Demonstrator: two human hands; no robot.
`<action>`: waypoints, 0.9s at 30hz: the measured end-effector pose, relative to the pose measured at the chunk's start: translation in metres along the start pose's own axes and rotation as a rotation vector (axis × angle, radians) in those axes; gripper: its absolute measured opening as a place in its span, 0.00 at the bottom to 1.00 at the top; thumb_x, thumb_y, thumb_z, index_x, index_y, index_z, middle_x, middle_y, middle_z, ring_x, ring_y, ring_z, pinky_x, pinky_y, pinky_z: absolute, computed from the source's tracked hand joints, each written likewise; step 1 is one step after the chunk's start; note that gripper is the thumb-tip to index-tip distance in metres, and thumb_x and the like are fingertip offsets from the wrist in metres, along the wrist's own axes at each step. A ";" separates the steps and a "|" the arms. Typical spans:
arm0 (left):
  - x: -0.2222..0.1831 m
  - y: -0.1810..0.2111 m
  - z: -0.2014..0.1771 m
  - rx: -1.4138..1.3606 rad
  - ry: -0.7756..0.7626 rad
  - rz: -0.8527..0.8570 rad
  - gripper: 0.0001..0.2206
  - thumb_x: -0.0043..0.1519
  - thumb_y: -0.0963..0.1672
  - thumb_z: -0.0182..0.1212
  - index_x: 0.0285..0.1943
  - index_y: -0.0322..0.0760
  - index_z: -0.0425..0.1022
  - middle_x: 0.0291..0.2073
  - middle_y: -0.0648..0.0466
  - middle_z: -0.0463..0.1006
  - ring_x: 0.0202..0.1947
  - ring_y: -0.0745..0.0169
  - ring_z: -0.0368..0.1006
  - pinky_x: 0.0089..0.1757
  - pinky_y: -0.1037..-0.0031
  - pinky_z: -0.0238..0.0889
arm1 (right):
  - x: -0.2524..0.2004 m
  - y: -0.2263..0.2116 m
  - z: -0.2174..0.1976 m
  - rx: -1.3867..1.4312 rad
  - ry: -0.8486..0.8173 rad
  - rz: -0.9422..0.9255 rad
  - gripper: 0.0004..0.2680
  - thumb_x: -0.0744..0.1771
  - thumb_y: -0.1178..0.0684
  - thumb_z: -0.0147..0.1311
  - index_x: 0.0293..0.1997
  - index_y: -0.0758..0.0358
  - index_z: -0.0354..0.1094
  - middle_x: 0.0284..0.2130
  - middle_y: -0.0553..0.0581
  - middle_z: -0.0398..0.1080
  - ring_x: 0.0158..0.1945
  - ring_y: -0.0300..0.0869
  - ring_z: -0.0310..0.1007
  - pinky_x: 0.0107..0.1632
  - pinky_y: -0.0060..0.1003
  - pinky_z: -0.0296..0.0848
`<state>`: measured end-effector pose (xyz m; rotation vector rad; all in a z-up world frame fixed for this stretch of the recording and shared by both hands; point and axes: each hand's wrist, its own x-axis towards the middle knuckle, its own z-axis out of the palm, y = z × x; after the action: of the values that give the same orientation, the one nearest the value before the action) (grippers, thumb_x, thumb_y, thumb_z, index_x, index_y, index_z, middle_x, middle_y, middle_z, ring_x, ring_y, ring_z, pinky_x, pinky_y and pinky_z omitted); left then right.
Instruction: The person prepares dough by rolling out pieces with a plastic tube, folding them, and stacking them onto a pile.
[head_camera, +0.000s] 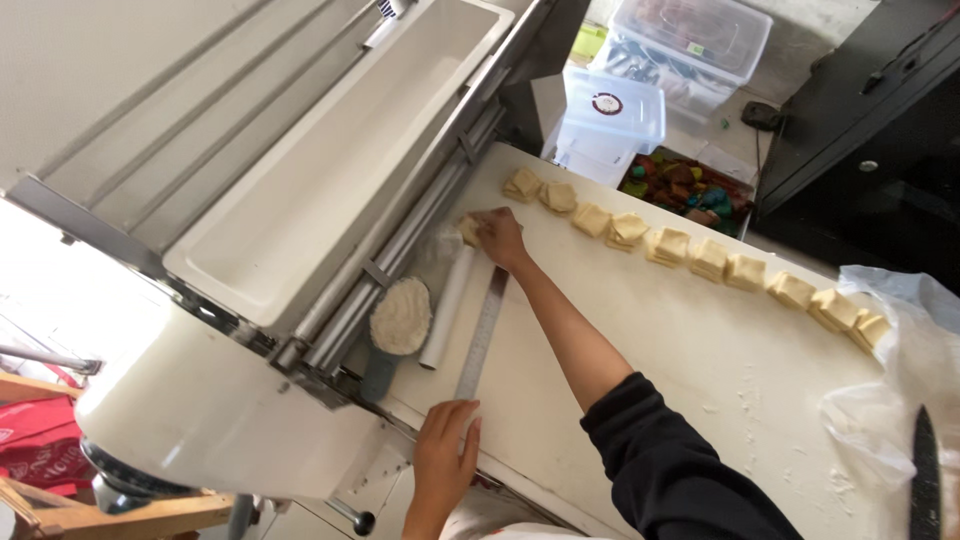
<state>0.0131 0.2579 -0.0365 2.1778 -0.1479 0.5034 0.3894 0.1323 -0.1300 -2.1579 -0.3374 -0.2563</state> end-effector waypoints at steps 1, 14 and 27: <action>0.001 -0.004 -0.001 0.001 -0.007 -0.010 0.10 0.60 0.40 0.62 0.50 0.32 0.78 0.45 0.45 0.80 0.47 0.44 0.75 0.47 0.61 0.68 | -0.001 0.001 0.003 -0.127 0.052 -0.046 0.12 0.64 0.59 0.59 0.53 0.58 0.76 0.48 0.63 0.68 0.51 0.55 0.69 0.56 0.47 0.69; 0.024 -0.040 0.017 0.151 -0.099 0.075 0.07 0.59 0.38 0.63 0.46 0.32 0.77 0.44 0.49 0.78 0.47 0.48 0.74 0.43 0.64 0.71 | -0.055 -0.013 -0.084 -0.402 -0.021 -0.212 0.15 0.63 0.59 0.59 0.55 0.62 0.72 0.56 0.61 0.68 0.60 0.58 0.62 0.57 0.52 0.63; 0.032 -0.051 0.027 0.242 -0.289 0.252 0.23 0.56 0.35 0.58 0.62 0.36 0.75 0.59 0.50 0.77 0.60 0.53 0.73 0.55 0.67 0.68 | -0.106 -0.101 -0.025 -0.554 -0.415 -0.892 0.12 0.64 0.57 0.55 0.52 0.60 0.71 0.56 0.57 0.69 0.65 0.50 0.64 0.72 0.50 0.55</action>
<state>0.0645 0.2703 -0.0759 2.4768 -0.5491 0.3560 0.2546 0.1517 -0.0705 -2.4495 -1.6328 -0.4278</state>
